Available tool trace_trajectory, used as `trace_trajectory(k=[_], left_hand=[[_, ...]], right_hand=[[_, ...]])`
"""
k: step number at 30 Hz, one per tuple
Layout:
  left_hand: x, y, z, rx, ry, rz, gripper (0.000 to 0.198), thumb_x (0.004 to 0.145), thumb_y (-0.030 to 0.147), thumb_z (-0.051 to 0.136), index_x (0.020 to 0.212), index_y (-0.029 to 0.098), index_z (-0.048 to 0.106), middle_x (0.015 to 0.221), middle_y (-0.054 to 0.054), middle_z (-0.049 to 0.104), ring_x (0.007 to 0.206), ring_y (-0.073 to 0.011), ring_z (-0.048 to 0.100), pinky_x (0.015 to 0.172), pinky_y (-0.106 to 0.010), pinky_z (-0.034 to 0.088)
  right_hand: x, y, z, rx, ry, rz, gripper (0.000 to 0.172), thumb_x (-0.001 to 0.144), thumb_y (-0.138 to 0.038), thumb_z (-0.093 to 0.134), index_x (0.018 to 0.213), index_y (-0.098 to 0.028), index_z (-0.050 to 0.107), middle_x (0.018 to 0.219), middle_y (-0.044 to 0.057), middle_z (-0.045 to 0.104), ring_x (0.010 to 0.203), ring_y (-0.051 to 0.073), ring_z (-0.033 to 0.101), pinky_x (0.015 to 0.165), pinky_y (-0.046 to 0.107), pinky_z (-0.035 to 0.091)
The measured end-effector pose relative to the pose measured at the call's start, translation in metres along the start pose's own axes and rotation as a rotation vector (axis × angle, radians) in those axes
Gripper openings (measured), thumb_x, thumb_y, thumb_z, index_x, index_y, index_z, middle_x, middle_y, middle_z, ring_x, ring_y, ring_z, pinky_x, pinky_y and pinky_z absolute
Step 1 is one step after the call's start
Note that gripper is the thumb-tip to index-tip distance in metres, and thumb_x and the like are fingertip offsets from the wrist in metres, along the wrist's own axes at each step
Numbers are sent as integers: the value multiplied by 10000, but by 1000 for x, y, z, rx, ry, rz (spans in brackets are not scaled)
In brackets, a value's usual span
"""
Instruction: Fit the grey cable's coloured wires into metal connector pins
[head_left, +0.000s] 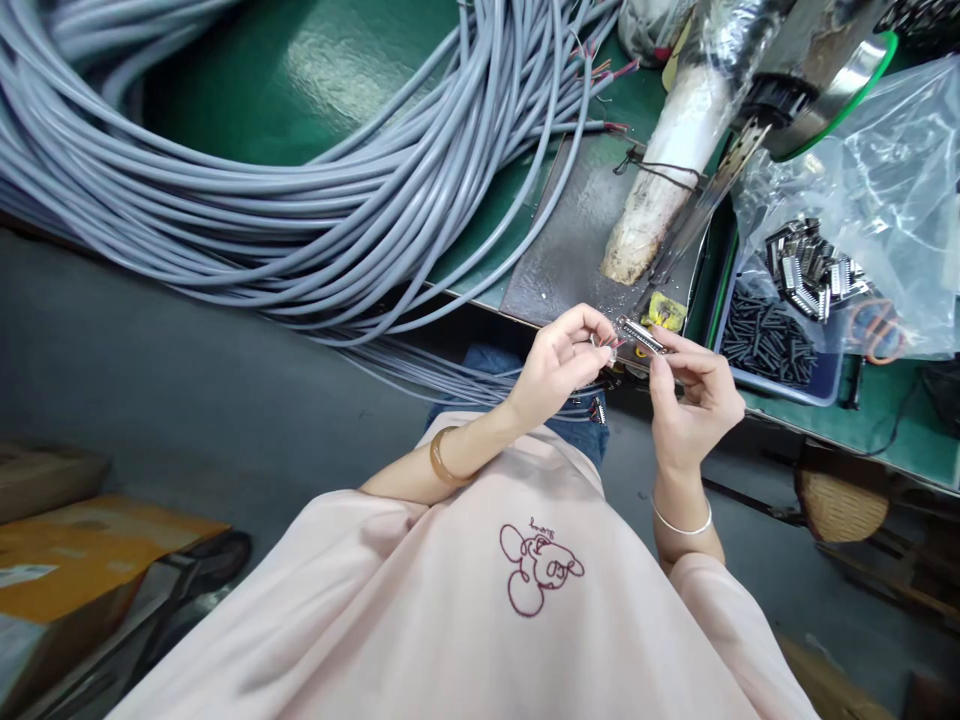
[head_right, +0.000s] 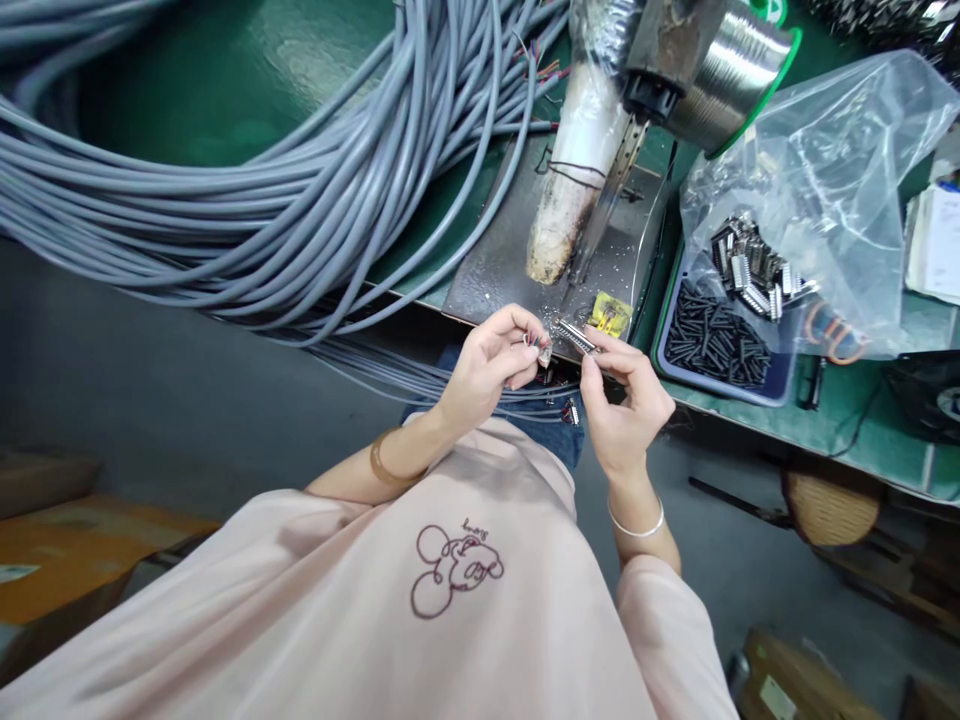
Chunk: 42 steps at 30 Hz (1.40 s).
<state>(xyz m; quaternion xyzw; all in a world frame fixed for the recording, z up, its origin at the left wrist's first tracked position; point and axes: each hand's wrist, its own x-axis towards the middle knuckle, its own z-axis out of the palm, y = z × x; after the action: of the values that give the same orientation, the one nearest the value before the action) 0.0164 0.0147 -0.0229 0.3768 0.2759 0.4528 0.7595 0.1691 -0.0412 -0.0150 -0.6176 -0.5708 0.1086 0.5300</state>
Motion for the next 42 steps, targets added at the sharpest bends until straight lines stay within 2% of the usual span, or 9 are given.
trace_trajectory(k=[5, 10, 18, 22, 27, 35, 42], left_hand=[[1, 1, 3, 39, 33, -19, 247, 815, 308, 754, 790, 165, 553, 683, 45, 521, 492, -19, 364, 456, -194, 288], [3, 2, 3, 53, 32, -20, 233, 794, 272, 753, 747, 164, 551, 640, 56, 504, 469, -15, 348, 445, -194, 276], [11, 1, 3, 79, 99, 22, 200, 763, 221, 723, 702, 154, 544, 738, 35, 567, 447, 11, 353, 412, -181, 258], [13, 3, 6, 80, 104, 26, 189, 779, 219, 715, 700, 153, 556, 671, 50, 534, 409, 9, 347, 392, -186, 241], [15, 5, 8, 70, 104, 30, 204, 775, 217, 720, 686, 157, 546, 627, 62, 490, 436, 0, 357, 423, -182, 281], [16, 7, 7, 97, 120, -44, 229, 770, 271, 716, 691, 180, 521, 613, 48, 464, 400, -9, 326, 368, -205, 195], [17, 8, 6, 92, 111, -52, 227, 762, 263, 716, 690, 182, 516, 610, 50, 447, 396, -6, 317, 363, -205, 187]], right_hand=[[0, 1, 0, 42, 18, 17, 82, 888, -211, 712, 928, -212, 640, 1059, 63, 791, 980, 211, 778, 756, 327, 656], [0, 1, 4, 55, 35, -15, 103, 870, -180, 729, 920, -217, 647, 1039, 52, 795, 975, 205, 780, 746, 306, 659], [8, -2, 6, -40, -5, -111, 81, 873, -181, 724, 894, -233, 666, 1026, 33, 794, 970, 212, 777, 790, 355, 662], [11, -1, 7, -18, 7, -115, 99, 864, -167, 728, 906, -235, 670, 1023, 29, 793, 945, 203, 778, 744, 329, 656], [14, 1, 9, -12, -11, -146, 98, 878, -172, 715, 912, -238, 651, 1033, 33, 787, 970, 220, 777, 817, 383, 661], [16, 3, 7, -29, -34, -154, 119, 880, -172, 718, 942, -248, 649, 1042, 32, 783, 981, 227, 777, 839, 416, 683], [16, 5, 8, -14, -29, -146, 126, 872, -171, 728, 945, -248, 660, 1043, 28, 784, 966, 225, 778, 830, 418, 686]])
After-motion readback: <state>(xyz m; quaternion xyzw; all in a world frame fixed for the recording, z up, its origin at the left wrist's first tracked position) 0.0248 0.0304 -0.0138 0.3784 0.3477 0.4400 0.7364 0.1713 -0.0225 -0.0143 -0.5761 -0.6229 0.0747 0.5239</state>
